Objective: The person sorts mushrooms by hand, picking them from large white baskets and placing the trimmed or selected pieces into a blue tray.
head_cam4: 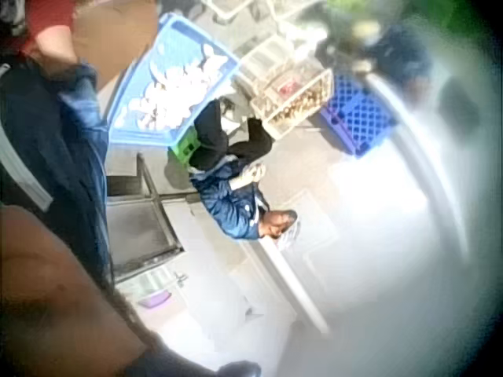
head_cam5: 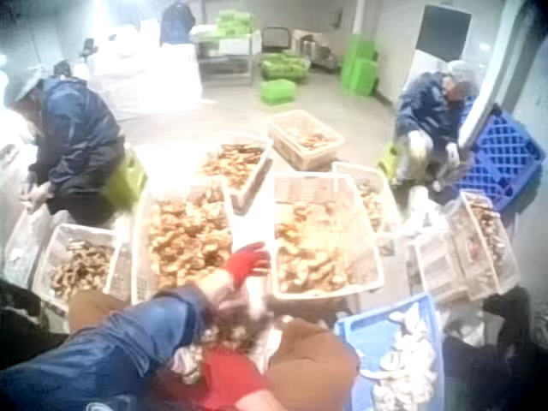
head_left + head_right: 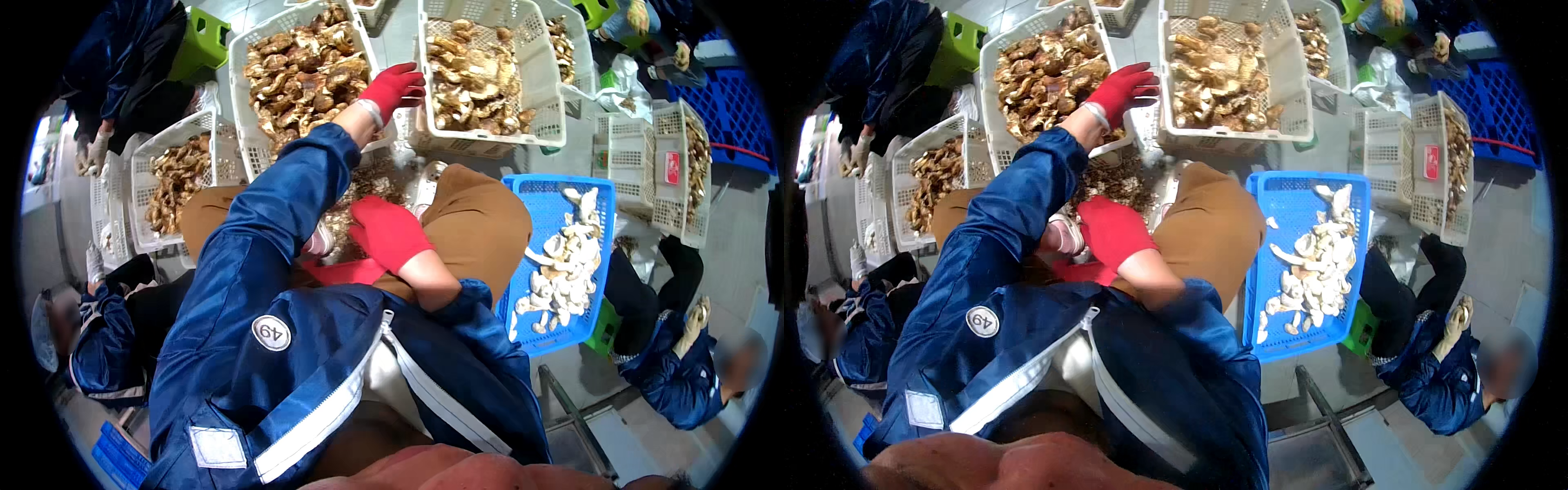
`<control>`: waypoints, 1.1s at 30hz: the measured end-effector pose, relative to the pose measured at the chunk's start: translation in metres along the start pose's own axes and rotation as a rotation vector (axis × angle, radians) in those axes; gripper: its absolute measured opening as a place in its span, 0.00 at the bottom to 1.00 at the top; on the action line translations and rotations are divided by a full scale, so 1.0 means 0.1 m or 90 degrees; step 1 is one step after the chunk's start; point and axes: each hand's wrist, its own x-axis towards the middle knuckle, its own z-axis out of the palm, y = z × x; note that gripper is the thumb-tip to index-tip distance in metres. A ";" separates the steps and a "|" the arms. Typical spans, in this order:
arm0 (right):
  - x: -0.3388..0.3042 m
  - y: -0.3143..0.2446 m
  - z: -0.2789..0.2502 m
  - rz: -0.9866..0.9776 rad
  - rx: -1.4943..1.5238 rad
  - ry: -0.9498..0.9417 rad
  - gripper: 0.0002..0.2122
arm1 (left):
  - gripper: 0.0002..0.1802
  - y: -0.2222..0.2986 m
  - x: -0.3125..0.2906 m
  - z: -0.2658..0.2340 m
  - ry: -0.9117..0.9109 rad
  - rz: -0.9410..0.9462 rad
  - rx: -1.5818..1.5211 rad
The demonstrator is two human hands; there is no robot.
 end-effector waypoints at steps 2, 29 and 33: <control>-0.05 0.02 0.03 -0.006 0.079 0.079 0.11 | 0.24 0.15 -0.22 -0.57 0.079 0.036 0.039; 0.29 -0.33 -0.29 0.234 0.327 0.144 0.09 | 0.28 0.79 -1.02 -1.18 0.040 0.070 0.649; 0.24 -0.29 -0.20 0.098 0.360 0.252 0.08 | 0.26 0.73 -2.04 -0.94 -0.055 -0.014 0.323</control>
